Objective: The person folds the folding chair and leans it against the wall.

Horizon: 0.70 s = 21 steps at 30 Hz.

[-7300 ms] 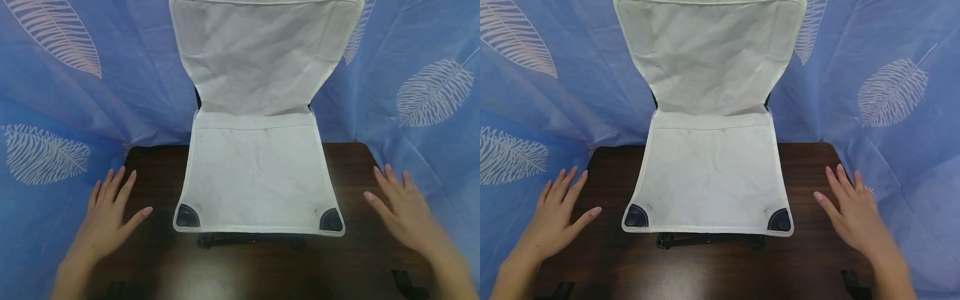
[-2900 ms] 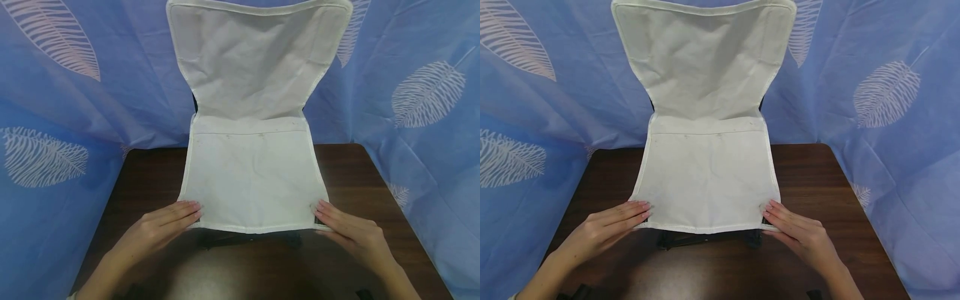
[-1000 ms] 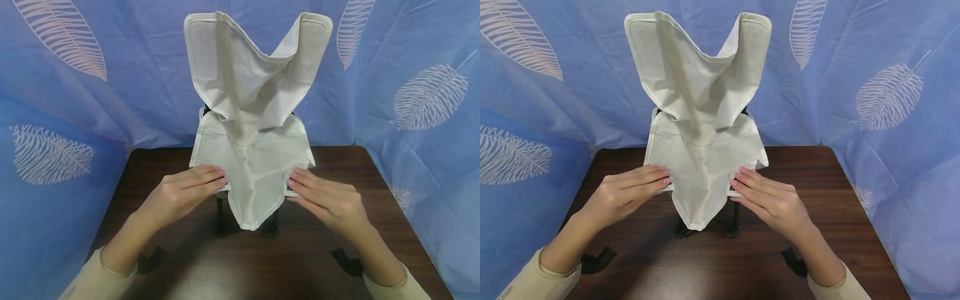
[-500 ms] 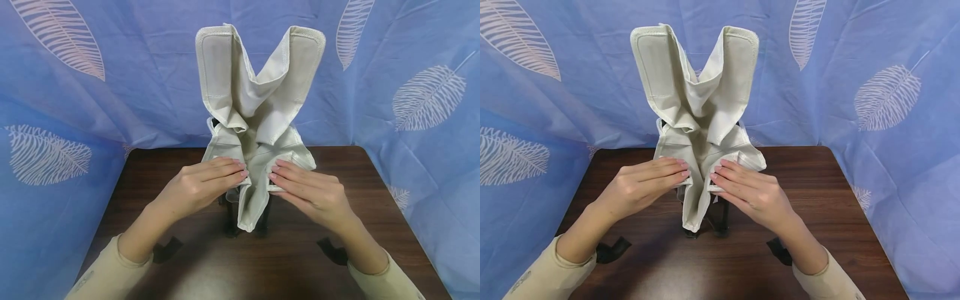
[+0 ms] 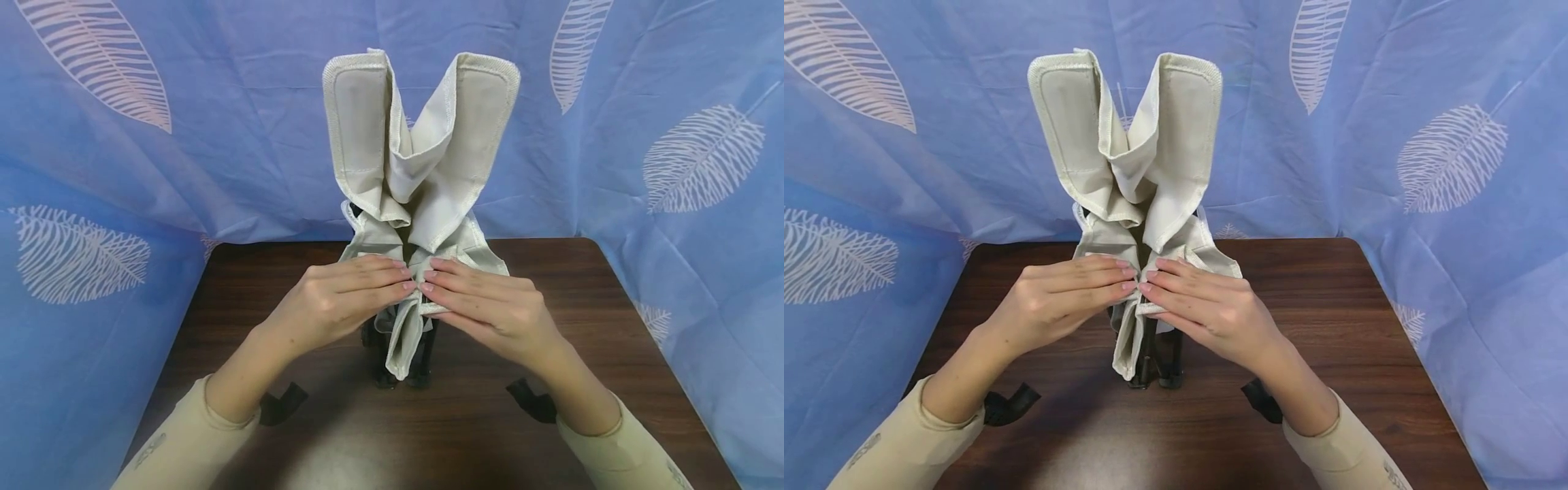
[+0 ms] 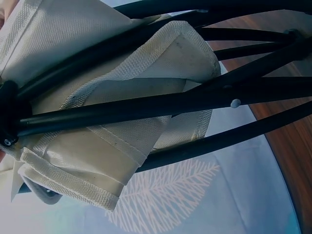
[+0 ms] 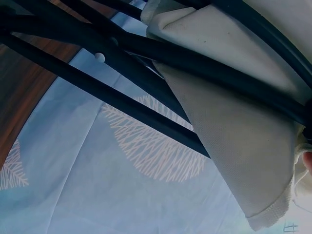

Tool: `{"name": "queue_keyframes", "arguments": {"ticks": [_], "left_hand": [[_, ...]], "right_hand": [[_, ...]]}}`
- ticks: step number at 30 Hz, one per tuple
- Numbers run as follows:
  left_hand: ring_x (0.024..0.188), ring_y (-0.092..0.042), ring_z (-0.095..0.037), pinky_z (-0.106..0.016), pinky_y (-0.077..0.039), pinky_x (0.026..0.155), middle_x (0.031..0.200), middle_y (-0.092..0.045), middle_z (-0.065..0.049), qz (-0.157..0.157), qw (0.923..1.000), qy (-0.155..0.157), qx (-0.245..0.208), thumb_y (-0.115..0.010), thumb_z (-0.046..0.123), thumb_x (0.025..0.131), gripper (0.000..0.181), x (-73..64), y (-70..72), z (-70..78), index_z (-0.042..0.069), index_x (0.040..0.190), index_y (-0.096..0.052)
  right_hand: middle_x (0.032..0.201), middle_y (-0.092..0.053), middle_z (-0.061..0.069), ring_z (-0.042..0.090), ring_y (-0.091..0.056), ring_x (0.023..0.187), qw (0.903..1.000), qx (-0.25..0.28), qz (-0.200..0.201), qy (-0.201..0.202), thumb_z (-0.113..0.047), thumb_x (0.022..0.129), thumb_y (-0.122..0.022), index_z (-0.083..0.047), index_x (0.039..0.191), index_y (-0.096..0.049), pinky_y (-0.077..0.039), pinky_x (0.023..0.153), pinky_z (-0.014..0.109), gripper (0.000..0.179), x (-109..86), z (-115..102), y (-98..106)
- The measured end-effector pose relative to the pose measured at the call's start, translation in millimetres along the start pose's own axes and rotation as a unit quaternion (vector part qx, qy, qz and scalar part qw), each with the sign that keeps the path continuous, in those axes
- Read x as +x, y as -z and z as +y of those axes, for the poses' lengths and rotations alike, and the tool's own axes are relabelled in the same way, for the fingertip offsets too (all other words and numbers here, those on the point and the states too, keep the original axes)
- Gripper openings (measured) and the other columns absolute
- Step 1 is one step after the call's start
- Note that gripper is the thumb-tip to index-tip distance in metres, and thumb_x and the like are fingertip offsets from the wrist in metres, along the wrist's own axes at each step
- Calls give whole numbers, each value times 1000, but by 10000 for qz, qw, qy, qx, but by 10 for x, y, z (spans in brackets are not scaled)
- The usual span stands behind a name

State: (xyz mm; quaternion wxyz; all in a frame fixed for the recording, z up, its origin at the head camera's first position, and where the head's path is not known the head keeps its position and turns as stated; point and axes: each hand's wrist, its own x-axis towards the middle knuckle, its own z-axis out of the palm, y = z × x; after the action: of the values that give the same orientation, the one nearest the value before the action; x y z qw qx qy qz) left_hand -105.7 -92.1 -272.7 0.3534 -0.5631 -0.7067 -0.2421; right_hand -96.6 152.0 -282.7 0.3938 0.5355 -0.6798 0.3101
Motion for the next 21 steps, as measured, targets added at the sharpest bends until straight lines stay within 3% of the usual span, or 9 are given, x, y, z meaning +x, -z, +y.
{"name": "queue_keyframes", "arguments": {"ticks": [21], "left_hand": [[102,-71,-20,-27,-52,99,105,-75,-7,-4,9997,-207,-121,-56,7,97,20,30,-11,-29,4,105,-75]], "right_hand": [[109,-71,16,19,-64,117,9990,425,52,96,-14,89,-69,-1,107,-73,-51,100,27,22,20,59,-13]]}}
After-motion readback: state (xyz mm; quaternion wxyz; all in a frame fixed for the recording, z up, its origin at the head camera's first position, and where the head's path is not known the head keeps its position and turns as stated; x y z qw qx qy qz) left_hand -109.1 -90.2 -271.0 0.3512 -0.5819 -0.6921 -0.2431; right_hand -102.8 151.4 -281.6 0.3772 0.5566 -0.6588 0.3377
